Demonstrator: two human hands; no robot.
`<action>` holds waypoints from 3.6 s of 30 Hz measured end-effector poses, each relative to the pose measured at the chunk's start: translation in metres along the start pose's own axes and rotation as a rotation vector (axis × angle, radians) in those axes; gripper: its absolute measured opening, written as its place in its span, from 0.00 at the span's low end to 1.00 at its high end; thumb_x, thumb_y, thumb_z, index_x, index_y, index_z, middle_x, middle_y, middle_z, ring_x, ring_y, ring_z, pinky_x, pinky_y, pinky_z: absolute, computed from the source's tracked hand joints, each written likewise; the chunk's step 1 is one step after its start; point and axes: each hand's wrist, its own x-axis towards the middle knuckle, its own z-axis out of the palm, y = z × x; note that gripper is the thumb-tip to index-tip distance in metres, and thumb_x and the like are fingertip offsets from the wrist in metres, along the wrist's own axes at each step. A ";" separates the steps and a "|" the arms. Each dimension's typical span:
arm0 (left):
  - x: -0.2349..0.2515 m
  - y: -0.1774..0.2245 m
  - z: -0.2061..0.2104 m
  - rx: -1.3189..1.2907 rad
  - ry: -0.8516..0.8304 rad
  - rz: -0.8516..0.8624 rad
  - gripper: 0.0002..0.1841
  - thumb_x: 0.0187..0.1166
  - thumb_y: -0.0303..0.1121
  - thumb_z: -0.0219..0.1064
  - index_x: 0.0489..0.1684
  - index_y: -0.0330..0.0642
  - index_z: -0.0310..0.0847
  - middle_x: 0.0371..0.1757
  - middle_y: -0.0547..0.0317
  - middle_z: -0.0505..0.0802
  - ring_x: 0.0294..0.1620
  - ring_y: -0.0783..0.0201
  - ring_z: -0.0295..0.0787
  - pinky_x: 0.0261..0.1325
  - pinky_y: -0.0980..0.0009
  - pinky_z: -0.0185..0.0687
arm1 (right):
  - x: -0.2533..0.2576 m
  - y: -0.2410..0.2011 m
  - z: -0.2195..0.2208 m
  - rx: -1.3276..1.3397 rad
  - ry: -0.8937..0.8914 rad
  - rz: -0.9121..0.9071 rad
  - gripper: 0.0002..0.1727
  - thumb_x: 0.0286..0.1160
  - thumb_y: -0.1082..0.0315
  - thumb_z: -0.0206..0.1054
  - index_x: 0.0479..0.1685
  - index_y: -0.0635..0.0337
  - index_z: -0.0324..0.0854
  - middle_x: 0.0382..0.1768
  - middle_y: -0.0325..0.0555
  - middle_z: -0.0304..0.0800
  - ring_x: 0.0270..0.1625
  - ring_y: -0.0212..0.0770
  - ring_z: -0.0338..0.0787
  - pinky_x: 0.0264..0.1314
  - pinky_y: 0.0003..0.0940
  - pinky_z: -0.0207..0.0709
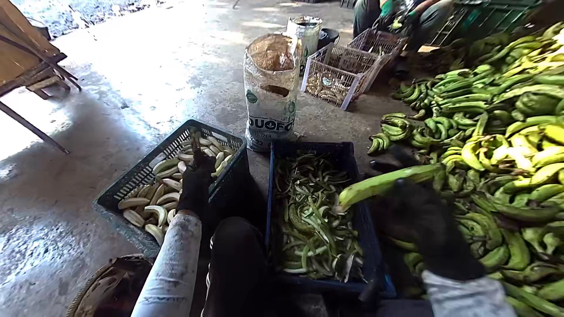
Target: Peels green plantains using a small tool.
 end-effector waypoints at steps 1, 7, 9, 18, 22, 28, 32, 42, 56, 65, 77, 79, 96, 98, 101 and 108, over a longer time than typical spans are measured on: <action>0.009 -0.002 0.003 0.071 -0.007 -0.007 0.25 0.79 0.51 0.71 0.68 0.47 0.79 0.50 0.55 0.89 0.44 0.61 0.86 0.50 0.56 0.85 | -0.001 0.013 0.006 0.158 0.029 0.032 0.25 0.82 0.64 0.59 0.78 0.50 0.65 0.55 0.45 0.89 0.50 0.44 0.93 0.50 0.44 0.93; 0.085 -0.029 0.007 0.470 -0.064 -0.221 0.25 0.83 0.52 0.67 0.59 0.36 0.81 0.42 0.46 0.89 0.36 0.55 0.86 0.45 0.53 0.84 | -0.018 0.073 0.031 0.127 0.081 0.217 0.28 0.73 0.63 0.67 0.74 0.57 0.71 0.53 0.48 0.91 0.47 0.47 0.94 0.44 0.45 0.93; 0.112 -0.037 0.013 0.584 -0.122 -0.273 0.30 0.84 0.58 0.62 0.60 0.34 0.81 0.49 0.39 0.90 0.46 0.46 0.89 0.53 0.44 0.83 | -0.024 0.086 0.030 0.077 0.116 0.249 0.27 0.71 0.64 0.67 0.72 0.57 0.74 0.50 0.47 0.93 0.45 0.45 0.95 0.43 0.43 0.93; 0.171 -0.049 0.017 0.806 -0.553 -0.382 0.26 0.85 0.56 0.61 0.62 0.42 0.82 0.42 0.49 0.90 0.36 0.58 0.86 0.46 0.56 0.84 | -0.024 0.127 0.013 0.041 0.387 0.384 0.23 0.83 0.70 0.54 0.77 0.57 0.67 0.51 0.47 0.91 0.46 0.44 0.95 0.44 0.45 0.93; 0.178 -0.090 0.009 0.468 -0.421 -0.343 0.23 0.80 0.47 0.71 0.64 0.41 0.82 0.48 0.48 0.92 0.44 0.57 0.91 0.51 0.55 0.88 | -0.011 0.135 0.019 0.114 0.423 0.431 0.20 0.87 0.70 0.51 0.76 0.57 0.66 0.49 0.49 0.91 0.41 0.44 0.95 0.40 0.41 0.93; 0.167 -0.081 0.010 0.610 -0.375 -0.327 0.22 0.83 0.49 0.67 0.64 0.42 0.82 0.51 0.46 0.91 0.49 0.55 0.90 0.56 0.53 0.86 | -0.003 0.138 0.025 0.182 0.446 0.445 0.18 0.90 0.69 0.48 0.73 0.56 0.69 0.47 0.46 0.93 0.41 0.42 0.96 0.41 0.38 0.93; 0.168 -0.074 0.020 0.710 -0.353 -0.356 0.21 0.83 0.48 0.67 0.62 0.42 0.83 0.51 0.45 0.91 0.50 0.52 0.89 0.57 0.49 0.84 | -0.004 0.140 0.023 0.232 0.453 0.425 0.17 0.89 0.68 0.49 0.72 0.56 0.70 0.48 0.45 0.92 0.43 0.41 0.95 0.42 0.39 0.93; 0.148 -0.030 -0.022 0.050 -0.388 -0.327 0.15 0.83 0.34 0.67 0.63 0.41 0.77 0.43 0.53 0.91 0.36 0.61 0.91 0.39 0.64 0.90 | -0.006 0.134 0.007 0.244 0.442 0.389 0.15 0.89 0.68 0.50 0.70 0.54 0.70 0.48 0.46 0.93 0.42 0.44 0.97 0.42 0.41 0.94; 0.242 -0.052 0.030 0.262 0.014 -0.267 0.23 0.84 0.43 0.67 0.70 0.37 0.76 0.60 0.40 0.88 0.53 0.49 0.89 0.57 0.47 0.85 | 0.003 0.145 0.008 0.215 0.424 0.412 0.19 0.85 0.68 0.55 0.72 0.54 0.68 0.52 0.48 0.93 0.48 0.46 0.96 0.48 0.44 0.93; 0.263 -0.085 0.056 0.415 0.002 -0.230 0.25 0.86 0.48 0.62 0.70 0.37 0.75 0.58 0.35 0.89 0.55 0.40 0.89 0.59 0.37 0.81 | 0.007 0.154 0.012 0.122 0.510 0.462 0.18 0.86 0.70 0.51 0.71 0.58 0.70 0.53 0.48 0.91 0.47 0.44 0.95 0.46 0.41 0.93; 0.149 0.007 0.061 0.157 -0.150 -0.052 0.35 0.85 0.68 0.48 0.75 0.49 0.74 0.48 0.53 0.89 0.36 0.60 0.86 0.42 0.59 0.85 | 0.052 0.095 -0.004 0.181 0.506 0.106 0.23 0.87 0.67 0.55 0.79 0.57 0.63 0.52 0.48 0.90 0.47 0.43 0.94 0.47 0.41 0.92; 0.089 0.038 0.087 0.147 -0.343 -0.001 0.32 0.85 0.68 0.48 0.71 0.55 0.77 0.39 0.58 0.87 0.31 0.64 0.82 0.36 0.62 0.81 | 0.060 0.073 -0.004 0.212 0.504 0.037 0.24 0.88 0.66 0.55 0.80 0.61 0.62 0.55 0.56 0.88 0.51 0.49 0.93 0.51 0.48 0.92; -0.218 0.035 0.224 -0.348 -0.957 0.073 0.23 0.93 0.46 0.43 0.65 0.38 0.75 0.23 0.64 0.81 0.20 0.69 0.77 0.26 0.71 0.81 | -0.010 -0.019 -0.039 -0.046 0.582 -0.122 0.28 0.79 0.62 0.68 0.78 0.52 0.70 0.49 0.47 0.91 0.40 0.39 0.91 0.38 0.33 0.86; -0.209 -0.006 0.232 -0.062 -1.045 -0.184 0.29 0.94 0.56 0.37 0.66 0.42 0.74 0.27 0.61 0.80 0.21 0.66 0.76 0.25 0.68 0.79 | -0.014 -0.026 -0.042 0.046 0.522 -0.114 0.28 0.81 0.61 0.66 0.80 0.51 0.68 0.48 0.49 0.90 0.40 0.41 0.91 0.38 0.35 0.88; -0.197 -0.018 0.236 0.053 -1.057 -0.203 0.30 0.92 0.58 0.39 0.74 0.45 0.71 0.29 0.60 0.80 0.23 0.65 0.77 0.27 0.66 0.81 | -0.001 -0.026 -0.067 0.138 0.373 -0.135 0.31 0.82 0.53 0.60 0.81 0.56 0.62 0.48 0.53 0.89 0.44 0.45 0.92 0.45 0.40 0.90; -0.158 0.047 0.229 0.382 -1.147 0.473 0.27 0.84 0.57 0.59 0.77 0.55 0.77 0.61 0.65 0.90 0.53 0.72 0.88 0.57 0.64 0.86 | 0.014 0.010 -0.086 0.319 0.356 0.022 0.21 0.93 0.53 0.45 0.54 0.56 0.80 0.26 0.39 0.84 0.25 0.29 0.84 0.27 0.24 0.83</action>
